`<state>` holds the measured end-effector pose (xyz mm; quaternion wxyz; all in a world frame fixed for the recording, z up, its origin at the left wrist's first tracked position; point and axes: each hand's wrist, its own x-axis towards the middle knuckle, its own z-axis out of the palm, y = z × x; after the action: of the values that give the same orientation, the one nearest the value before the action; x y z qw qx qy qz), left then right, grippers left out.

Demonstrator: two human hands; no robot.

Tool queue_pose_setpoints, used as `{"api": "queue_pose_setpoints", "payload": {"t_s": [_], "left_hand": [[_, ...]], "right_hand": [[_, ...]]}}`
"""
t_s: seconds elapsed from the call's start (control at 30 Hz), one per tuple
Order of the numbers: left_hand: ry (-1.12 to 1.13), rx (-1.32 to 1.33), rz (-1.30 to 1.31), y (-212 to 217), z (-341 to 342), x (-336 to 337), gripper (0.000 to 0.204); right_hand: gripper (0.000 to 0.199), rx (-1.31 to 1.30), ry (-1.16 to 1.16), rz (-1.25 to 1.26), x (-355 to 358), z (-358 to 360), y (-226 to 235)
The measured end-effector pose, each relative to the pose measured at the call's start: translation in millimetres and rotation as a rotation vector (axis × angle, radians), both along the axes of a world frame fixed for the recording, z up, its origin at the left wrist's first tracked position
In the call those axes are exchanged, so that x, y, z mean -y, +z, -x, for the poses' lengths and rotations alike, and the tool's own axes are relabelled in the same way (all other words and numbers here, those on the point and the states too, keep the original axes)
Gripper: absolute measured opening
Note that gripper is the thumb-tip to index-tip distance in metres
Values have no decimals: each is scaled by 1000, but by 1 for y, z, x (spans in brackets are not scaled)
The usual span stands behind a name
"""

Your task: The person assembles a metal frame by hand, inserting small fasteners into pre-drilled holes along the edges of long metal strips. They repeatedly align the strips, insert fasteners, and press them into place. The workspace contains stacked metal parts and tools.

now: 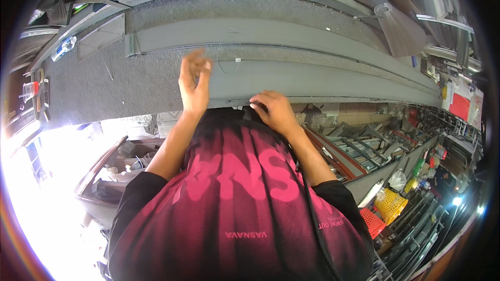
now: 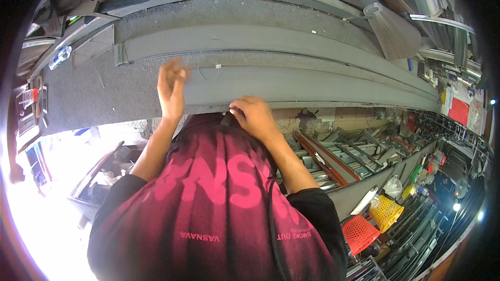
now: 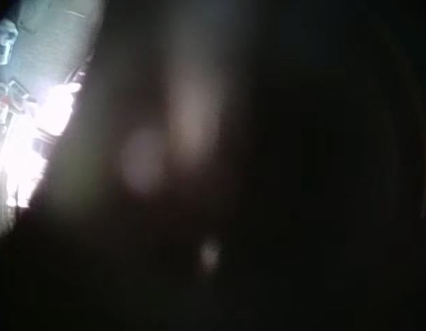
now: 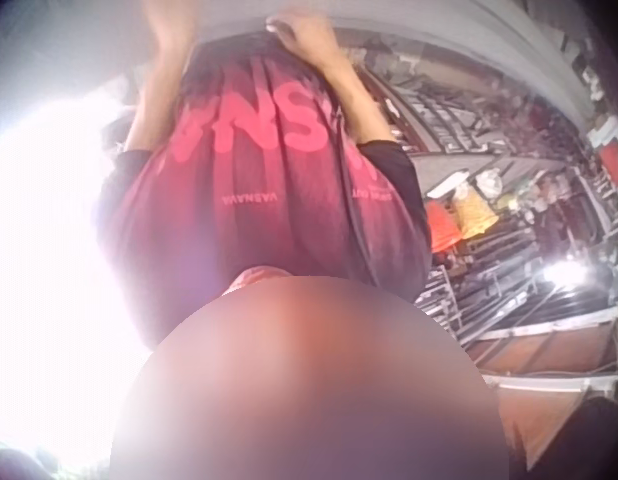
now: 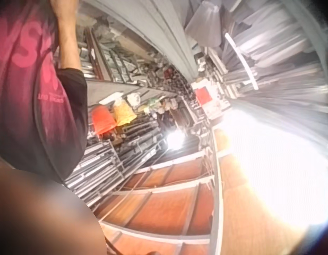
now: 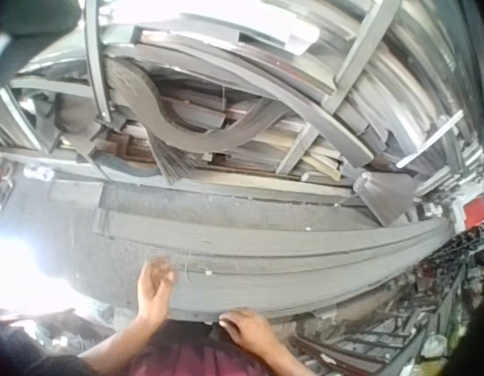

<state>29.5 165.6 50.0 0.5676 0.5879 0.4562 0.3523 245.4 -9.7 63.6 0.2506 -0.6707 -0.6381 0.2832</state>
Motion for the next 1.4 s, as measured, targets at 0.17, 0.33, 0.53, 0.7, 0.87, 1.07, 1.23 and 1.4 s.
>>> {"api": "queue_pose_setpoints", "payload": {"t_s": [0.17, 0.33, 0.53, 0.7, 0.87, 1.07, 1.23, 1.4], "left_hand": [[-210, -241, 348, -27, 35, 74, 22], [-344, -320, 576, -25, 37, 110, 30], [-133, 11, 922, -12, 9, 132, 38], [84, 311, 741, 13, 0, 157, 31], [-418, -129, 381, 58, -1, 192, 22], [-587, -223, 332, 107, -4, 209, 22], [-657, -201, 247, 124, 19, 207, 22], [-339, -289, 94, 73, 38, 172, 20]], "right_hand": [[21, 57, 100, 21, 17, 1, -46], [24, 172, 106, 6, 7, 12, -67], [22, -340, 455, 422, 12, 8, -51], [24, -764, 193, 508, 22, -9, -30], [43, -1061, 56, 835, 17, -9, -12], [29, -1561, -243, 713, 7, 10, -23], [26, -1775, -410, 825, -30, 4, -51], [36, -368, 48, -35, -8, 18, -38]]}}
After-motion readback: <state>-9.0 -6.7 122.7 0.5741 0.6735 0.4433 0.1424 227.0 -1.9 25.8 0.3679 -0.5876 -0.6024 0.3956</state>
